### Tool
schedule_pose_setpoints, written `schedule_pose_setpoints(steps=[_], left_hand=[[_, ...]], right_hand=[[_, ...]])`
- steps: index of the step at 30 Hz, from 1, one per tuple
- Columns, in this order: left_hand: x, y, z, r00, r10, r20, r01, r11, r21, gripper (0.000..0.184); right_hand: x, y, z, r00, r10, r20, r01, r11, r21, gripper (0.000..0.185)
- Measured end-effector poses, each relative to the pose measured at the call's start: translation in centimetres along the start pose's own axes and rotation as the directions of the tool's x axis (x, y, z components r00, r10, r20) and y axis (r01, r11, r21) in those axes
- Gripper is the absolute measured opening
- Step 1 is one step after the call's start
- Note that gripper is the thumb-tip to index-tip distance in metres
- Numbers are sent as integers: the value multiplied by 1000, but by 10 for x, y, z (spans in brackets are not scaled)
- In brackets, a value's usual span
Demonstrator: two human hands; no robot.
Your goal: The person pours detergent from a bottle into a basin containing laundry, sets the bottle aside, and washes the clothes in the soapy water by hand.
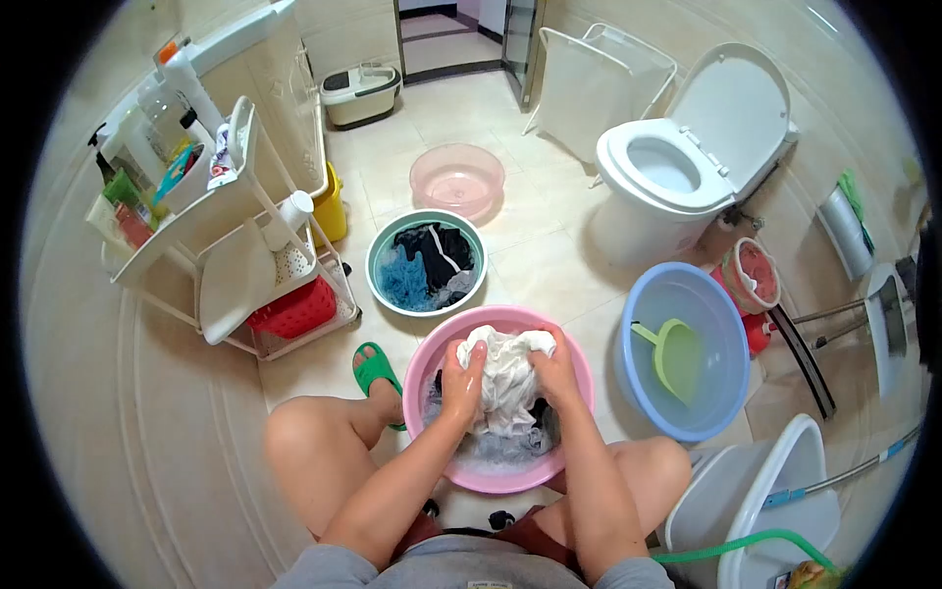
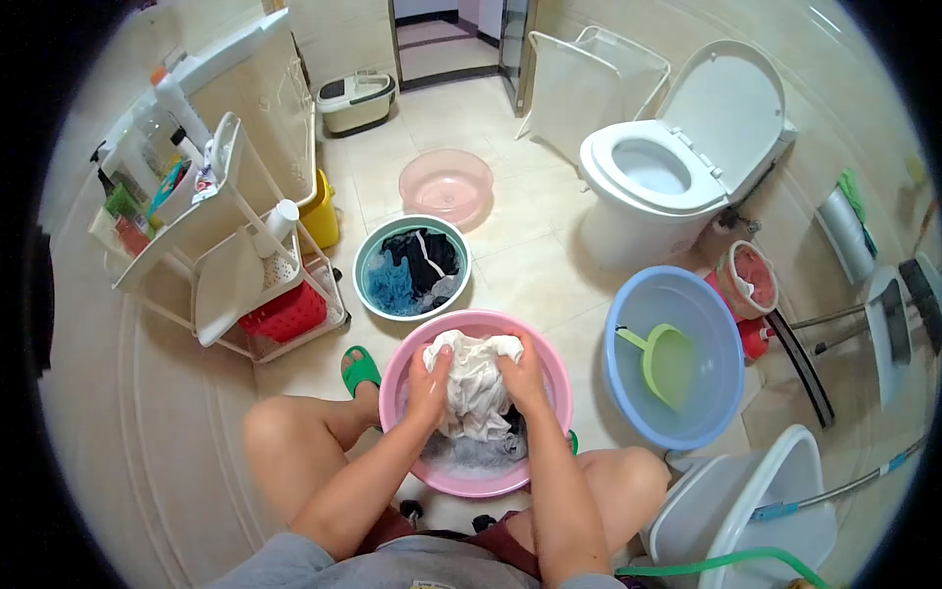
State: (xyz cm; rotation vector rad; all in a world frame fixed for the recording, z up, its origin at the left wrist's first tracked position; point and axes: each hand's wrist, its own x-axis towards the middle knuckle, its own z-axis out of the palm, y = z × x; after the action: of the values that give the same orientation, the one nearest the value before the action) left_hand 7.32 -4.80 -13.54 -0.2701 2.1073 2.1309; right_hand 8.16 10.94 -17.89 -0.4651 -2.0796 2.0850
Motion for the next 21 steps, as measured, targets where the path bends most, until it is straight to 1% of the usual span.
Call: schedule_pose_setpoints(steps=[1,2,3,4,6,7,8,9,10,11,12,13,14,15,16,17,18,19,20,21], left_hand=[[-9,18,-1,999,-40,9,40,998,-40,31],[-16,28,-2,1000,-29,12,29,999,-40,31],[-22,36,-3,996,-34,81,49,980,-193,31],[-28,43,-4,988,-32,152,83,938,-338,32],[-36,67,-9,985,-8,175,73,926,-370,33],[-37,75,-11,980,14,197,68,913,-403,35],[-35,77,-11,985,38,170,32,921,-388,36],[-30,72,-13,983,43,177,29,921,-389,36],[-21,62,-15,987,2,159,67,903,-425,36],[-10,50,-17,989,-40,143,102,882,-459,36],[0,33,-19,984,-73,162,149,836,-529,36],[5,21,-20,984,-73,164,150,837,-526,36],[10,11,-20,969,-161,187,243,746,-620,35],[16,-3,-21,944,-246,219,327,634,-701,34],[27,-22,-22,863,-397,313,484,469,-739,33],[37,-42,-20,863,-402,306,481,468,-741,33],[45,-63,-16,869,-424,255,468,534,-705,34],[48,-76,-15,875,-440,202,453,596,-663,36],[49,-89,-19,927,-313,208,375,797,-473,35],[51,-110,-20,930,-309,199,368,798,-478,35]], right_hand=[[-3,-15,-2,999,-11,54,6,997,81,45],[-6,-30,-6,993,-93,75,91,996,24,46],[-13,-54,-7,992,-102,72,101,995,29,46],[-23,-81,-8,992,-94,85,88,993,73,47],[-40,-126,-11,990,-105,96,88,982,165,49],[-44,-130,-16,990,-106,93,89,982,167,49],[-46,-134,-22,984,-139,108,117,975,187,49],[-47,-137,-26,977,-174,122,147,967,206,48],[-45,-127,-27,981,-151,117,119,962,244,47],[-41,-113,-27,981,-156,112,125,962,245,47],[-39,-97,-24,995,-65,73,50,980,193,47],[-36,-78,-19,999,27,30,-31,989,145,47],[-34,-54,-11,999,17,-48,-12,996,88,47],[-36,-35,0,976,-196,-90,182,973,-144,45],[-48,-39,11,987,-162,4,160,968,-194,43],[-61,-50,23,987,-122,103,144,959,-246,41],[-71,-52,38,946,-294,136,324,877,-356,38],[-80,-54,51,870,-455,189,488,748,-449,36],[-91,-58,59,891,-368,267,454,737,-500,37],[-98,-63,64,901,-274,336,424,717,-553,39]])
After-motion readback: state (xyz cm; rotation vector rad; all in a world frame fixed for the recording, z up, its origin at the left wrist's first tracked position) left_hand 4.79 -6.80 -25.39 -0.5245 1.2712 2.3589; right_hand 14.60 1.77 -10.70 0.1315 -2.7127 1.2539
